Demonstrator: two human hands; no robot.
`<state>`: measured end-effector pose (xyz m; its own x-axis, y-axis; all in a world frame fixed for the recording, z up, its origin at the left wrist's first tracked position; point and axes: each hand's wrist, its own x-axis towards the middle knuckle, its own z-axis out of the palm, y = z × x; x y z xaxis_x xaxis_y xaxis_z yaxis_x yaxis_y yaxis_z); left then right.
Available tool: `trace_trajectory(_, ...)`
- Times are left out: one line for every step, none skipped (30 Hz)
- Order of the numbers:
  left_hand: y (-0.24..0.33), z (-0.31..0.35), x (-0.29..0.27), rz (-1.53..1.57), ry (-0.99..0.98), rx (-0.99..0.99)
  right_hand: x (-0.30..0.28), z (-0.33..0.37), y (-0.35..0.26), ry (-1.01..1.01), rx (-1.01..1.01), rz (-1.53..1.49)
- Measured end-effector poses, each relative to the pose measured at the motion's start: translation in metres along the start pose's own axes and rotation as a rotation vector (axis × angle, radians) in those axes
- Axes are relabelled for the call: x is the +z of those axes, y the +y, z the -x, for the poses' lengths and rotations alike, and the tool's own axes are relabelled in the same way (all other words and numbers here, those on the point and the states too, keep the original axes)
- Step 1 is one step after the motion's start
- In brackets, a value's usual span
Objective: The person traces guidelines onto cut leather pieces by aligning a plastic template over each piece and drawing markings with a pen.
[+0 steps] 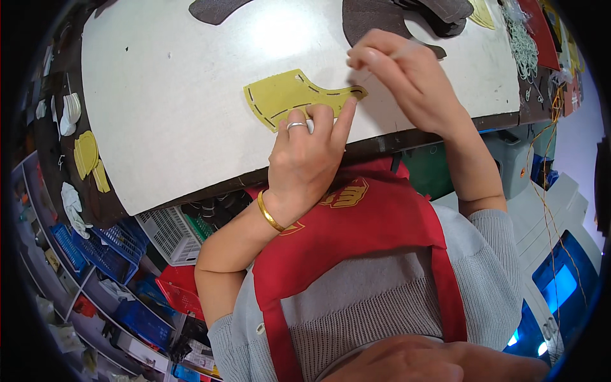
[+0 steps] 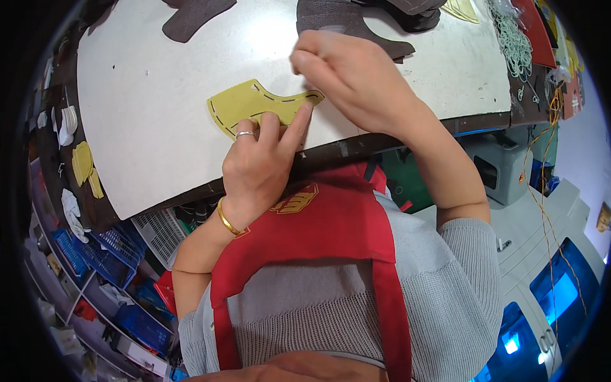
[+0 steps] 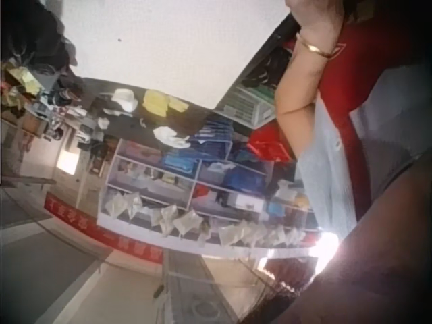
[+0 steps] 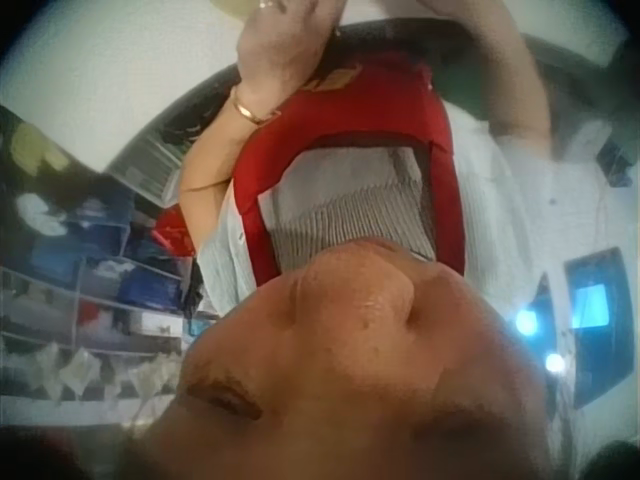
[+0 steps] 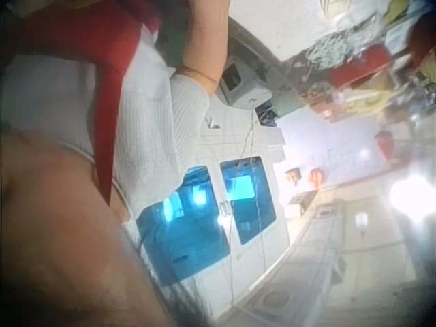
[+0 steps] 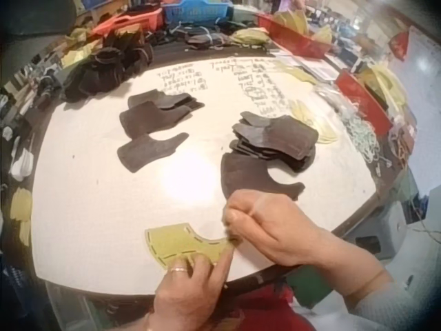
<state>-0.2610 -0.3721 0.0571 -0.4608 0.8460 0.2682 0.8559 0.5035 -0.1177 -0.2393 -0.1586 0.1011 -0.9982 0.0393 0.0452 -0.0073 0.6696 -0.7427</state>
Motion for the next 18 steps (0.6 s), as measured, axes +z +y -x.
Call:
trace_trajectory(0.0,-0.001,0.001,0.005,0.011,-0.008,0.003,-0.006,-0.004,-0.039,0.043,-0.045)
trace_trajectory(-0.001,-0.002,0.001,0.009,0.022,-0.015,0.007,-0.008,-0.004,-0.036,0.037,-0.05)
trace_trajectory(-0.001,-0.002,0.002,0.002,0.021,-0.015,0.012,-0.009,-0.003,0.007,-0.075,0.041)
trace_trajectory(0.0,-0.002,0.001,0.0,0.019,-0.012,0.015,-0.009,-0.003,0.045,-0.187,0.132)
trace_trajectory(0.001,-0.002,0.001,-0.001,0.017,-0.01,0.015,-0.012,-0.001,0.066,-0.161,0.08)
trace_trajectory(0.002,-0.003,-0.001,-0.004,0.015,-0.013,0.017,-0.017,0.001,0.064,-0.164,0.077)
trace_trajectory(0.003,-0.004,-0.005,0.012,-0.016,-0.012,0.021,-0.022,0.003,-0.005,-0.157,0.025)
trace_trajectory(0.003,-0.005,-0.007,0.029,-0.047,-0.01,0.025,-0.025,0.005,-0.072,-0.149,-0.026)
trace_trajectory(0.004,-0.005,-0.007,0.03,-0.047,-0.007,0.033,-0.027,0.007,-0.036,-0.216,0.101)
trace_trajectory(0.003,-0.004,-0.007,0.03,-0.046,-0.006,0.037,-0.027,0.006,-0.038,-0.218,0.1)
trace_trajectory(0.003,-0.004,-0.006,0.031,-0.045,-0.005,0.041,-0.027,0.004,0.01,-0.189,0.139)
trace_trajectory(0.003,-0.004,-0.006,0.032,-0.046,-0.006,0.043,-0.025,0.004,0.058,-0.158,0.178)
trace_trajectory(0.003,-0.004,-0.007,0.043,-0.068,-0.001,0.045,-0.023,0.004,0.057,-0.156,0.178)
trace_trajectory(0.002,-0.004,-0.007,0.056,-0.09,0.005,0.046,-0.021,0.004,0.086,-0.236,0.228)
trace_trajectory(0.003,-0.005,-0.007,0.06,-0.09,0.006,0.046,-0.019,0.003,0.115,-0.315,0.279)
trace_trajectory(0.002,-0.005,-0.008,0.05,-0.094,-0.008,0.042,-0.016,0.001,0.112,-0.314,0.279)
trace_trajectory(0.001,-0.004,-0.008,0.04,-0.099,-0.023,0.033,-0.01,0.001,0.052,-0.334,0.316)
trace_trajectory(0.0,-0.004,-0.008,0.044,-0.1,-0.024,0.026,-0.004,0.003,-0.009,-0.354,0.352)
